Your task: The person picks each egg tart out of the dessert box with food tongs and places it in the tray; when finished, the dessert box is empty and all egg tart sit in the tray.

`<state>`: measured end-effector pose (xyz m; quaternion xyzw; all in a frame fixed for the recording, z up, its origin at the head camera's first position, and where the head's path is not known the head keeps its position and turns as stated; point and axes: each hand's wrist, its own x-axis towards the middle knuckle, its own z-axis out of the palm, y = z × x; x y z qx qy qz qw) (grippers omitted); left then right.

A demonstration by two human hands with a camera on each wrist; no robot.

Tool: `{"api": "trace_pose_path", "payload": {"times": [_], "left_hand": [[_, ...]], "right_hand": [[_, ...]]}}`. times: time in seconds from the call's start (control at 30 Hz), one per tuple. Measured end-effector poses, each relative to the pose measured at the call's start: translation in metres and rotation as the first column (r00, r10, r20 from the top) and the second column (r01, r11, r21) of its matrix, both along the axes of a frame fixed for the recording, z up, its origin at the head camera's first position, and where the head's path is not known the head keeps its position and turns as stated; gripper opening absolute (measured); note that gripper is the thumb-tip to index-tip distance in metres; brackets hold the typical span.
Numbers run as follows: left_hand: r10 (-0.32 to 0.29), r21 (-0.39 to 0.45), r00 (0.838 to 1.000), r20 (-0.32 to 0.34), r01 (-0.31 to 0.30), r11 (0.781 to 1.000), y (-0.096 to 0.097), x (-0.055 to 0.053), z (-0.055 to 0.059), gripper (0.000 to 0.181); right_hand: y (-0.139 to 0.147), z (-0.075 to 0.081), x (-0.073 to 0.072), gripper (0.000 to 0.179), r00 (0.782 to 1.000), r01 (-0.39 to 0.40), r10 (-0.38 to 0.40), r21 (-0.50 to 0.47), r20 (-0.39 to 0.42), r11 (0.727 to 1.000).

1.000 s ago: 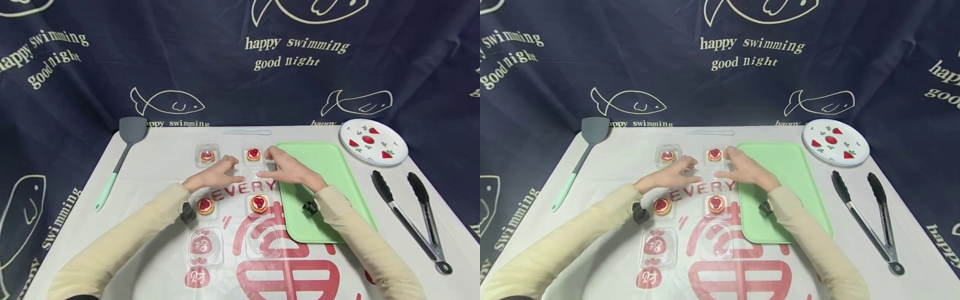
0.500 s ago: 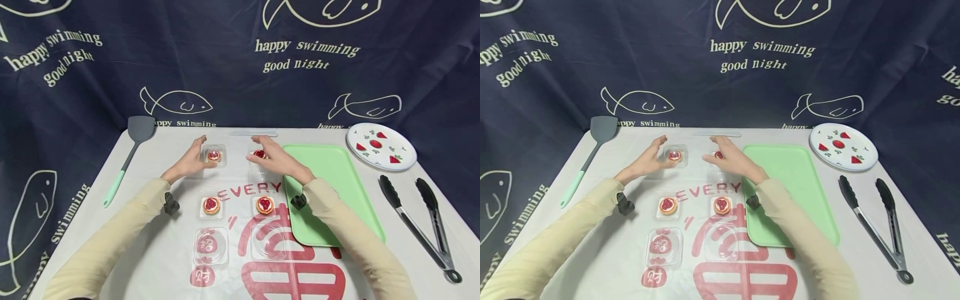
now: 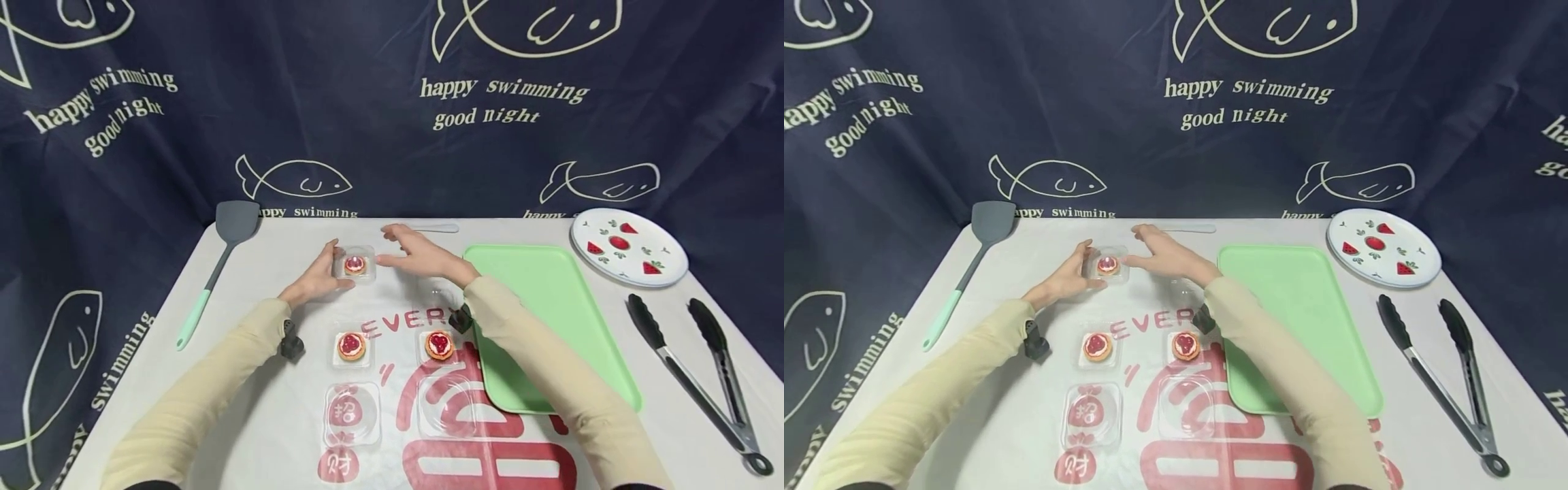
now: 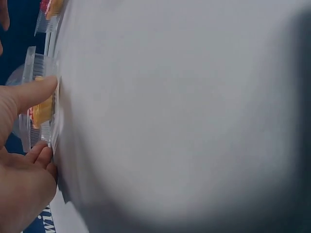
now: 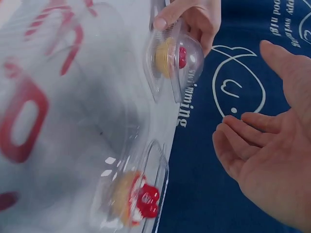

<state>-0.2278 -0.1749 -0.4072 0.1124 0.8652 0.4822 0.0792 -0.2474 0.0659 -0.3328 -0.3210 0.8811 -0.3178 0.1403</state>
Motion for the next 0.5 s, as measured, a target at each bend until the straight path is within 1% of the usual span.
{"api": "trace_pose_path", "payload": {"times": [0.07, 0.17, 0.2, 0.3, 0.4, 0.5], "left_hand": [[0.003, 0.017, 1.0, -0.01, -0.003, 1.0, -0.001, 0.0, -0.003, 0.101], [0.019, -0.001, 1.0, -0.014, -0.019, 1.0, 0.001, 0.001, -0.004, 0.099], [0.028, -0.017, 1.0, 0.005, -0.027, 0.999, 0.002, 0.001, -0.002, 0.098], [0.032, -0.089, 0.999, 0.009, -0.031, 0.996, 0.004, 0.002, -0.001, 0.097], [0.016, -0.134, 1.0, 0.003, -0.015, 0.991, 0.006, 0.002, 0.0, 0.096], [0.008, -0.147, 1.0, 0.006, -0.007, 0.989, 0.006, 0.002, 0.002, 0.097]], "right_hand": [[-0.01, 0.0, -0.004, 0.072, 0.999, -0.031, 0.031, 0.035, 0.011, 0.999], [-0.024, -0.004, -0.013, 0.076, 0.996, -0.084, 0.082, 0.115, 0.021, 0.99], [-0.028, -0.006, -0.017, 0.077, 0.995, -0.102, 0.1, 0.143, 0.021, 0.984], [-0.038, -0.013, -0.028, 0.079, 0.99, -0.139, 0.141, 0.229, 0.008, 0.963], [-0.042, -0.018, -0.037, 0.077, 0.989, -0.143, 0.144, 0.265, 0.016, 0.953], [-0.044, -0.021, -0.045, 0.074, 0.991, -0.131, 0.125, 0.265, 0.041, 0.955]]}}
